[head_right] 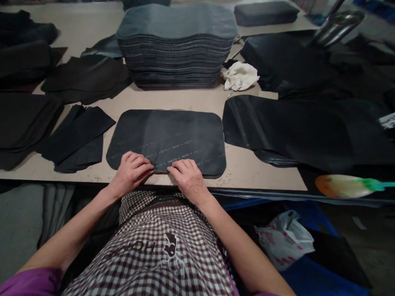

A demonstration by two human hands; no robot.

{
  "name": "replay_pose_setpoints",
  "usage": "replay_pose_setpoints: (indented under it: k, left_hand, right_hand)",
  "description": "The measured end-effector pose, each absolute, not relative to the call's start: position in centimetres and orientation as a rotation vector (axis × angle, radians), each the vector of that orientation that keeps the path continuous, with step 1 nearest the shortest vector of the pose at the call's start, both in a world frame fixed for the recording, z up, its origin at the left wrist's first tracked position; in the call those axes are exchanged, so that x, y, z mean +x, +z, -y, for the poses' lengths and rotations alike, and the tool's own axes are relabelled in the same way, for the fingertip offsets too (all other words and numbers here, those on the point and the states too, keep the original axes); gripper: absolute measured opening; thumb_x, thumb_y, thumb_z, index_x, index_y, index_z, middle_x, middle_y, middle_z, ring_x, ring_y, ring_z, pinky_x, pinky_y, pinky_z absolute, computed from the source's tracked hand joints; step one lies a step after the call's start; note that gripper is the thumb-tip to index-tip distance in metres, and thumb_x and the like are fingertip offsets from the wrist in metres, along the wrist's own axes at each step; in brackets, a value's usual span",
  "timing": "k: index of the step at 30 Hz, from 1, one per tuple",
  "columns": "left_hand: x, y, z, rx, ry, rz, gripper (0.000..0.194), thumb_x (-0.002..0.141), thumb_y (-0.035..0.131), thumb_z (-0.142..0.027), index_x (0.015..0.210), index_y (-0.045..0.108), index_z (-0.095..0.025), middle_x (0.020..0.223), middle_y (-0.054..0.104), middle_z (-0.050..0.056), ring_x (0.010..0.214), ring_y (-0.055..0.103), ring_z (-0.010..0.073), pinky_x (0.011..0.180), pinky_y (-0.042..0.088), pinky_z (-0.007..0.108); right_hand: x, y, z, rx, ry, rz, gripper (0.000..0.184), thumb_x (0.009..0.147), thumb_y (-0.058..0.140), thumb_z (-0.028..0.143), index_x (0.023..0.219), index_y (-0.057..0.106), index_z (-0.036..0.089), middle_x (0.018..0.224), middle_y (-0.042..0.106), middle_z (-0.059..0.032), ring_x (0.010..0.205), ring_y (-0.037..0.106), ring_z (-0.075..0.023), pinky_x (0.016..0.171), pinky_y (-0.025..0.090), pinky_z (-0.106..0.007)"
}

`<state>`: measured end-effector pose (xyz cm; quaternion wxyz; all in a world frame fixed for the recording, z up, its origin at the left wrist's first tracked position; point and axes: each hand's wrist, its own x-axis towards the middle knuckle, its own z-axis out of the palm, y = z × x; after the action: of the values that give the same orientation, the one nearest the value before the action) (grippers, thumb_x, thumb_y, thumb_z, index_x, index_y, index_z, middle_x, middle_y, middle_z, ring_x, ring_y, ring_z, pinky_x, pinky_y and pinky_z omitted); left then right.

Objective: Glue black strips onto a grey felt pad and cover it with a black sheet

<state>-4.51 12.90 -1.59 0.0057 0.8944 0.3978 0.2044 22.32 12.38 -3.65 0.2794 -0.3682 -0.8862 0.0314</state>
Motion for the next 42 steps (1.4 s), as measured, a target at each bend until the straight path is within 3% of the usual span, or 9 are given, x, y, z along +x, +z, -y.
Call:
replay_pose_setpoints:
  k: [18, 21, 25, 28, 33, 36, 39, 42]
  left_hand:
    - [-4.1, -2.8, -12.4, 2.877, 0.674, -1.282, 0.009, 0.101, 0.059, -0.023, 0.101, 0.067, -0.022, 0.101, 0.073, 0.004, 0.105, 0.060, 0.0219, 0.105, 0.036, 0.048]
    - [-4.0, -3.1, -12.2, 2.891, 0.692, -1.283, 0.013, 0.101, 0.058, -0.022, 0.110, 0.068, -0.021, 0.101, 0.072, 0.005, 0.105, 0.059, 0.0215, 0.106, 0.037, 0.048]
    - [-3.9, -3.6, -11.9, 2.945, 0.717, -1.259, 0.034, 0.100, 0.060, -0.019, 0.133, 0.065, -0.026, 0.101, 0.069, 0.005, 0.107, 0.058, 0.0223, 0.107, 0.036, 0.050]
    - [-3.9, -3.9, -11.7, 2.918, 0.760, -1.244, 0.037, 0.099, 0.061, -0.017, 0.135, 0.064, -0.026, 0.103, 0.067, 0.006, 0.111, 0.057, 0.0234, 0.109, 0.037, 0.052]
    - [-3.6, -3.7, -11.1, 2.695, 0.824, -1.261, 0.042, 0.096, 0.058, -0.012, 0.136, 0.062, -0.026, 0.130, 0.061, 0.013, 0.134, 0.049, 0.0294, 0.112, 0.040, 0.056]
    - [-3.6, -2.3, -11.0, 2.502, 0.806, -1.246, 0.043, 0.094, 0.054, -0.009, 0.133, 0.062, -0.024, 0.152, 0.048, 0.015, 0.148, 0.038, 0.0310, 0.118, 0.038, 0.058]
    - [-4.1, -0.1, -12.3, 2.406, 0.760, -1.226, 0.042, 0.096, 0.056, -0.019, 0.138, 0.057, -0.023, 0.159, 0.043, 0.016, 0.150, 0.037, 0.0290, 0.120, 0.038, 0.055]
    - [-5.0, 1.6, -15.6, 2.471, 0.699, -1.311, 0.052, 0.104, 0.051, -0.036, 0.154, 0.042, -0.023, 0.165, 0.038, 0.017, 0.153, 0.036, 0.0280, 0.122, 0.036, 0.053]
  right_hand:
    - [21.6, -4.0, -12.0, -1.010, 0.091, 2.330, 0.023, 0.109, 0.048, 0.016, 0.104, 0.071, 0.016, 0.101, 0.068, -0.0092, 0.099, 0.054, -0.0256, 0.090, 0.044, -0.041]
    - [21.6, -3.9, -11.8, -1.013, 0.087, 2.340, 0.023, 0.109, 0.047, 0.016, 0.106, 0.070, 0.015, 0.103, 0.067, -0.0101, 0.101, 0.053, -0.0263, 0.091, 0.045, -0.042]
    - [21.7, -3.9, -11.5, -1.003, 0.068, 2.347, 0.021, 0.108, 0.049, 0.016, 0.109, 0.070, 0.013, 0.106, 0.067, -0.0119, 0.103, 0.054, -0.0282, 0.092, 0.047, -0.045]
    - [21.9, -3.8, -11.2, -0.989, 0.101, 2.329, 0.022, 0.106, 0.049, 0.012, 0.115, 0.069, 0.012, 0.109, 0.066, -0.0134, 0.107, 0.055, -0.0295, 0.095, 0.049, -0.047]
    - [22.6, -1.9, -10.4, -0.966, 0.428, 2.223, 0.025, 0.098, 0.051, 0.006, 0.113, 0.068, 0.017, 0.113, 0.063, -0.0125, 0.111, 0.055, -0.0293, 0.096, 0.053, -0.047]
    - [23.8, -0.4, -10.8, -1.002, 0.527, 2.122, 0.020, 0.102, 0.051, 0.011, 0.110, 0.067, 0.019, 0.112, 0.061, -0.0114, 0.108, 0.057, -0.0278, 0.093, 0.054, -0.045]
    - [25.6, 0.2, -13.2, -1.141, 0.339, 2.099, 0.023, 0.107, 0.051, 0.024, 0.126, 0.064, 0.018, 0.124, 0.060, -0.0153, 0.119, 0.056, -0.0311, 0.102, 0.052, -0.051]
    - [26.7, -0.3, -17.2, -1.307, 0.049, 2.146, 0.048, 0.110, 0.048, 0.042, 0.145, 0.052, 0.008, 0.150, 0.047, -0.0259, 0.144, 0.040, -0.0394, 0.115, 0.040, -0.060]
